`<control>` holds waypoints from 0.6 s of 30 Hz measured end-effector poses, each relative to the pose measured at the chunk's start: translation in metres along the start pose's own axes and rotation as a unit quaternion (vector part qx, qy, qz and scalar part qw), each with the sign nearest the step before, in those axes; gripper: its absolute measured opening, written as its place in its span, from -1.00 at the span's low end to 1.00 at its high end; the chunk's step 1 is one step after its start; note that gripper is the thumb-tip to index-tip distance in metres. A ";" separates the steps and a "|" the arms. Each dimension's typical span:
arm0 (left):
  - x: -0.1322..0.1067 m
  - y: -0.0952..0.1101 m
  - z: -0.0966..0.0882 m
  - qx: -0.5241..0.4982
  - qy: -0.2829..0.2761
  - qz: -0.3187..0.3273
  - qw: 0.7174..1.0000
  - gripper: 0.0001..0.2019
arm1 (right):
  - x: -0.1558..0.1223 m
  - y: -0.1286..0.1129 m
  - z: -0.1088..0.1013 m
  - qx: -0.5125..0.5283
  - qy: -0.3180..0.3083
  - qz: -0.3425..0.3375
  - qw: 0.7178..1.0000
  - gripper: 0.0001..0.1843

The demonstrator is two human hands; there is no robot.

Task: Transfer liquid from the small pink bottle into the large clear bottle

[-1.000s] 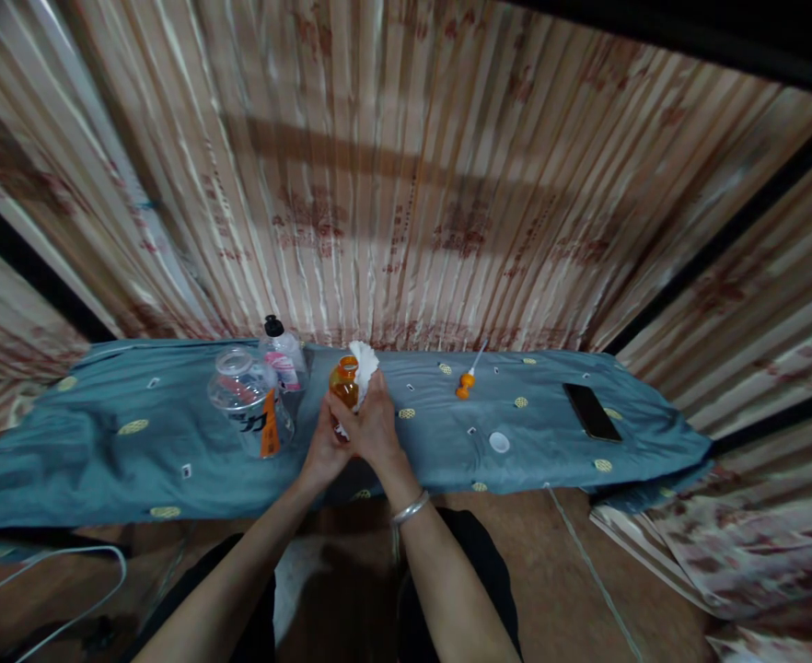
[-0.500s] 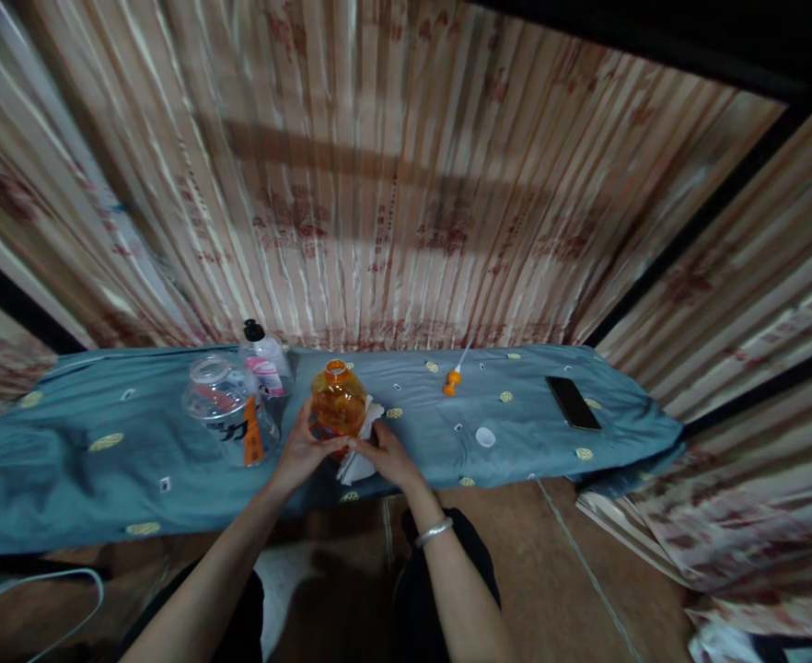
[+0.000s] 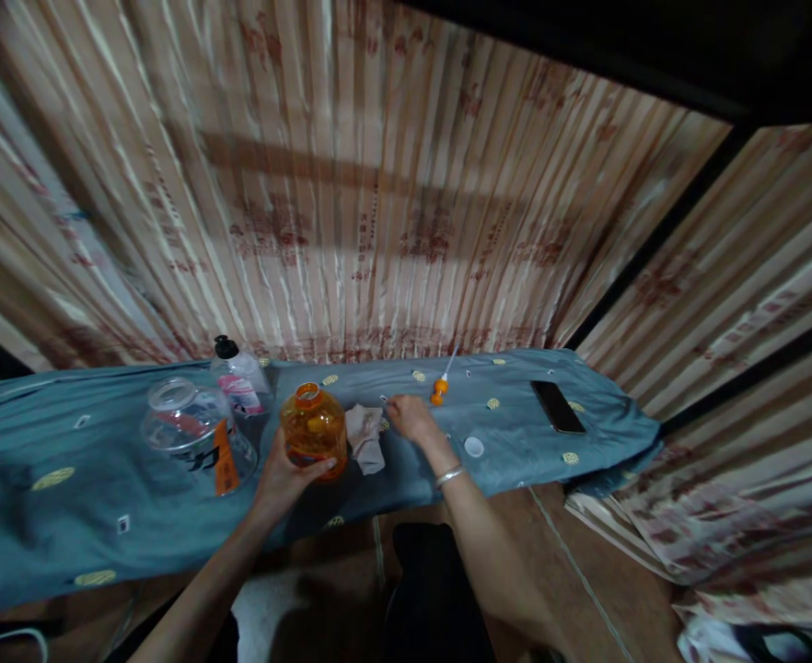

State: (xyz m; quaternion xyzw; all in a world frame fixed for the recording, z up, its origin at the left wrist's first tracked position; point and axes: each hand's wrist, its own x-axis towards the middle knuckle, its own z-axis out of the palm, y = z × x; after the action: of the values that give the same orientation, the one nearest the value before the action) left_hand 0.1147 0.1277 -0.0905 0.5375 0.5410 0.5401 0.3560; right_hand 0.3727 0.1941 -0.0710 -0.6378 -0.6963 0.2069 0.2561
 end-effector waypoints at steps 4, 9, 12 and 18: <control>0.000 0.002 0.001 -0.004 -0.018 -0.022 1.000 -0.27 | 0.015 0.042 -0.051 -0.112 0.073 0.022 0.991 -0.81; -0.002 0.004 0.000 0.007 -0.014 -0.042 0.999 -0.18 | 0.026 0.074 -0.066 -0.215 0.050 0.019 0.975 -0.63; -0.003 0.005 -0.001 0.010 -0.013 -0.041 0.999 -0.14 | 0.031 0.077 -0.058 -0.267 -0.021 0.010 0.963 -0.53; -0.003 0.010 -0.006 -0.003 -0.029 -0.029 0.999 -0.08 | 0.036 0.061 -0.055 -0.328 -0.107 -0.010 0.939 -0.63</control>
State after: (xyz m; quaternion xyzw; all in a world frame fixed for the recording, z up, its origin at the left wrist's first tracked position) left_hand 0.1115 0.1224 -0.0808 0.5357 0.5440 0.5159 0.3886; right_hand 0.4530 0.2339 -0.0621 -0.6538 -0.7549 0.0313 -0.0409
